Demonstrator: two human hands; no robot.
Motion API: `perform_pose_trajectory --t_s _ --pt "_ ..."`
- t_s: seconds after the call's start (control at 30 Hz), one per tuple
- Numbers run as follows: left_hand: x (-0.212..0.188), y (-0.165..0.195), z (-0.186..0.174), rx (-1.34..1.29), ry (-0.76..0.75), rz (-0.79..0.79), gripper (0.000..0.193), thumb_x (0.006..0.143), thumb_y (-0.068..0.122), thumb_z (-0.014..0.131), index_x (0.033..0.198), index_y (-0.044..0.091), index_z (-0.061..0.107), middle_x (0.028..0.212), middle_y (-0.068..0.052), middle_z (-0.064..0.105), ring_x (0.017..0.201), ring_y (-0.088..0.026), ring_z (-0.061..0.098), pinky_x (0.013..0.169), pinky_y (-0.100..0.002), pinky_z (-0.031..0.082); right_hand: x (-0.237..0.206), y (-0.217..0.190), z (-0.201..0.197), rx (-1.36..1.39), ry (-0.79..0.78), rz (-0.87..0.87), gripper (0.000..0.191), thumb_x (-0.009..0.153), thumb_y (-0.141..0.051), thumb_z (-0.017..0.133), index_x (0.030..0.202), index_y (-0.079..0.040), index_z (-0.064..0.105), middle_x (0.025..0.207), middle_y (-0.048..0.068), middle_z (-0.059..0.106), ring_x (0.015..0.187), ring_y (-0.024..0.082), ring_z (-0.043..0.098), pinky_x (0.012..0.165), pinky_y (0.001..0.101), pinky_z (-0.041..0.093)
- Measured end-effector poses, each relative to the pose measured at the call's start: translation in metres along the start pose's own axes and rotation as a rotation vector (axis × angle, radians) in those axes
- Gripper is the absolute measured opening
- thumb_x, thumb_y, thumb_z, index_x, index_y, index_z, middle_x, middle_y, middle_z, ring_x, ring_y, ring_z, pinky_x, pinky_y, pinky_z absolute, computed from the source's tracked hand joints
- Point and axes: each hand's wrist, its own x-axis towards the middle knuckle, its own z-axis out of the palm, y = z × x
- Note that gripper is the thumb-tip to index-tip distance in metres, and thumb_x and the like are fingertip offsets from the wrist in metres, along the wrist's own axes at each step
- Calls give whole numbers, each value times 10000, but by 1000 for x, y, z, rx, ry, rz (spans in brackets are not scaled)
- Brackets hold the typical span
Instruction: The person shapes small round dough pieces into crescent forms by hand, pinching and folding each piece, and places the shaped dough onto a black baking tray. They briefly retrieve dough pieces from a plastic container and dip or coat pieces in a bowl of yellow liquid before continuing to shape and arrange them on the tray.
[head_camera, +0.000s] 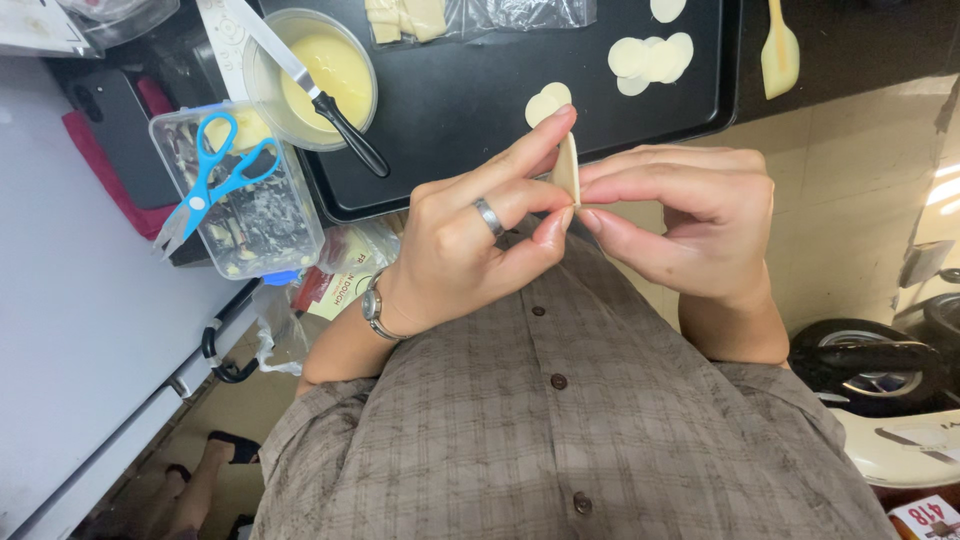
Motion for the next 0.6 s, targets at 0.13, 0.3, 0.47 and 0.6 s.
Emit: perform_pose_trajectory --t_s 0.13,0.3,0.47,0.6 --pt "1 1 0 46 16 18 146 941 36 805 1010 40 676 1437 -173 586 1085 -239 759 850 -265 651 1 -1 2 0 9 -6 148 906 70 762 1044 40 718 1059 152 749 913 224 767 803 259 607" --pt "1 1 0 43 20 11 149 939 34 805 1010 37 673 1440 -171 585 1104 -243 755 865 -268 655 1 0 2 -28 18 6 142 895 86 749 1026 40 723 1042 150 754 898 221 771 786 258 607" --pt "1 1 1 13 13 0 143 935 26 807 1013 32 688 1444 -175 584 1124 -249 751 884 -269 660 1 0 1 7 17 -1 161 889 78 751 1042 40 719 1058 150 749 920 221 768 812 259 610" --pt "0 0 2 3 20 -6 133 927 24 804 994 26 689 1444 -182 580 1132 -252 747 887 -270 660 -1 2 2 -3 22 7 154 887 81 758 1031 40 723 1048 152 753 907 217 770 799 254 609"
